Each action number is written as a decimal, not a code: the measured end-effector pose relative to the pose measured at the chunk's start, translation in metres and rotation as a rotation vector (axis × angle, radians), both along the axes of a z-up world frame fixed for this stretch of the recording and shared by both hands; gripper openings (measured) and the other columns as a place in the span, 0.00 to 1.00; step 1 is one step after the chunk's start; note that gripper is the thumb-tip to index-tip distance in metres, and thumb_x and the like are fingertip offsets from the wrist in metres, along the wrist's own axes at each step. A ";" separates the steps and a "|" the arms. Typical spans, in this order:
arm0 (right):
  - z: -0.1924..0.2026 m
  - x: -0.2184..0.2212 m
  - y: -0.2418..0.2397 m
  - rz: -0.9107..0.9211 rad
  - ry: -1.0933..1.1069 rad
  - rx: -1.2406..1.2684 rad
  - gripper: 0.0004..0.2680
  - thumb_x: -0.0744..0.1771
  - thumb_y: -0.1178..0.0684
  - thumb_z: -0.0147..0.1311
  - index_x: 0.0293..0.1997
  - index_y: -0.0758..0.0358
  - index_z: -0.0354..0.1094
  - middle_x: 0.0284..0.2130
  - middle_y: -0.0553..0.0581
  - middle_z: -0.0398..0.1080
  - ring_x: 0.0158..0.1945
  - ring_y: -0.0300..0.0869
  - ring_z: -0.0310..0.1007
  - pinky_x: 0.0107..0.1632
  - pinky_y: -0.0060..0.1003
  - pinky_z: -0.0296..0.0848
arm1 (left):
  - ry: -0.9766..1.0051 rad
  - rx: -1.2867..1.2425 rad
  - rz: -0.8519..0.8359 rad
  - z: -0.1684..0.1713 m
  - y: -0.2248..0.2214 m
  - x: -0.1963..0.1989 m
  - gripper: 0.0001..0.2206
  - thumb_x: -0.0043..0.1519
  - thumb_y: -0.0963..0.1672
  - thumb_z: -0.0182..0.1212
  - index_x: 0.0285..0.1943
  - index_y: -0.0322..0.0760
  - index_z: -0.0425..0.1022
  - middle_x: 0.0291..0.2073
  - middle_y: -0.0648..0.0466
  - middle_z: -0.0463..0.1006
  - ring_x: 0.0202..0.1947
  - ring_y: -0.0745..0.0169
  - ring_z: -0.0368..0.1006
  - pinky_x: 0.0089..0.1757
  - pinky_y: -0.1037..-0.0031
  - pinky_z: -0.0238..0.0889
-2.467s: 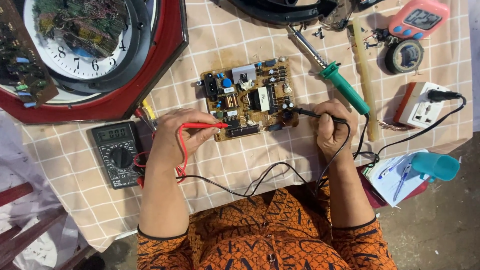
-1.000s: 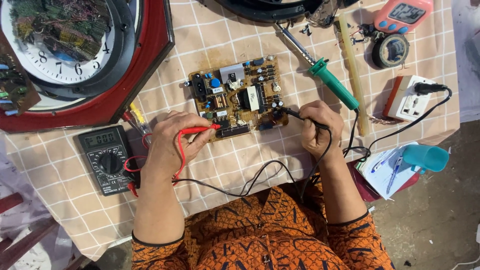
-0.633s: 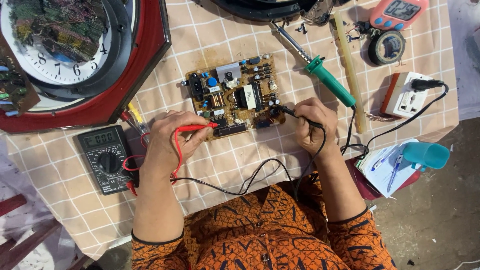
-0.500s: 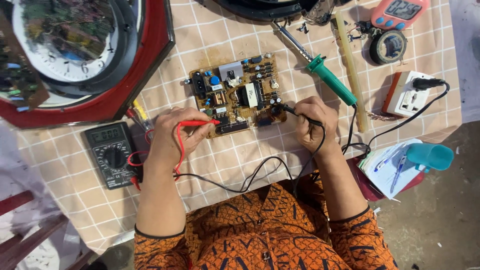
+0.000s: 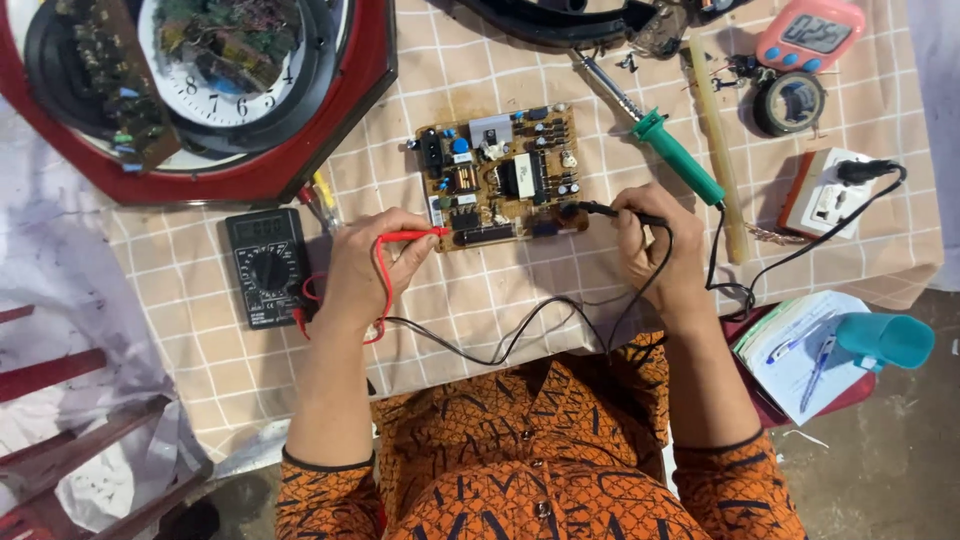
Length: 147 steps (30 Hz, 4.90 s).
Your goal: Testing a circuit board with a multimeter and soldering components for repair.
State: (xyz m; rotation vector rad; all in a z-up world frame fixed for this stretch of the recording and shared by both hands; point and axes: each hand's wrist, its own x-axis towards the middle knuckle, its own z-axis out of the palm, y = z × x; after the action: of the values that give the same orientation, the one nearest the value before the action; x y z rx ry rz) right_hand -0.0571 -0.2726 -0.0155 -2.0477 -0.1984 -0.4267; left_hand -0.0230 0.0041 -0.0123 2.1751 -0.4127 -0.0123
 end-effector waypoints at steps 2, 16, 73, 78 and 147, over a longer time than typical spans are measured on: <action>0.003 -0.006 -0.001 -0.005 0.003 0.004 0.06 0.65 0.57 0.40 0.31 0.63 0.64 0.20 0.59 0.65 0.23 0.49 0.65 0.31 0.36 0.66 | 0.011 -0.017 0.034 -0.006 0.001 -0.006 0.02 0.51 0.44 0.62 0.30 0.47 0.73 0.20 0.52 0.74 0.26 0.47 0.70 0.32 0.67 0.63; -0.038 -0.013 -0.007 -0.046 -0.026 0.091 0.07 0.64 0.54 0.41 0.31 0.63 0.66 0.23 0.57 0.66 0.25 0.45 0.68 0.31 0.33 0.67 | -0.156 -0.210 0.052 -0.039 -0.006 -0.003 0.03 0.49 0.40 0.64 0.27 0.40 0.74 0.24 0.53 0.76 0.28 0.54 0.71 0.35 0.72 0.63; -0.059 -0.006 -0.010 0.044 -0.111 -0.104 0.11 0.65 0.51 0.35 0.28 0.63 0.65 0.22 0.61 0.66 0.18 0.47 0.61 0.23 0.33 0.63 | -0.204 -0.281 0.038 -0.041 -0.004 0.005 0.02 0.50 0.40 0.62 0.27 0.37 0.73 0.21 0.51 0.74 0.24 0.52 0.70 0.33 0.72 0.63; -0.050 -0.002 -0.005 0.002 -0.089 -0.037 0.12 0.66 0.53 0.33 0.29 0.65 0.64 0.21 0.60 0.65 0.17 0.42 0.60 0.24 0.30 0.63 | -0.199 -0.258 0.048 -0.040 -0.001 0.002 0.03 0.50 0.41 0.63 0.26 0.37 0.73 0.21 0.52 0.74 0.24 0.53 0.69 0.34 0.74 0.63; -0.048 -0.003 -0.008 0.254 -0.135 0.101 0.11 0.63 0.53 0.37 0.24 0.64 0.67 0.20 0.62 0.64 0.19 0.46 0.63 0.25 0.34 0.67 | -0.097 -0.287 -0.045 -0.040 0.004 0.004 0.03 0.50 0.40 0.62 0.27 0.37 0.72 0.23 0.52 0.74 0.28 0.54 0.72 0.37 0.73 0.61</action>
State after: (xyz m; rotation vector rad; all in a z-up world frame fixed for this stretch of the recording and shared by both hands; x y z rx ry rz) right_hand -0.0600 -0.2808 -0.0639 -1.8661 -0.5034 -0.4075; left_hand -0.0192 0.0085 -0.0521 1.8883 -0.4874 0.1210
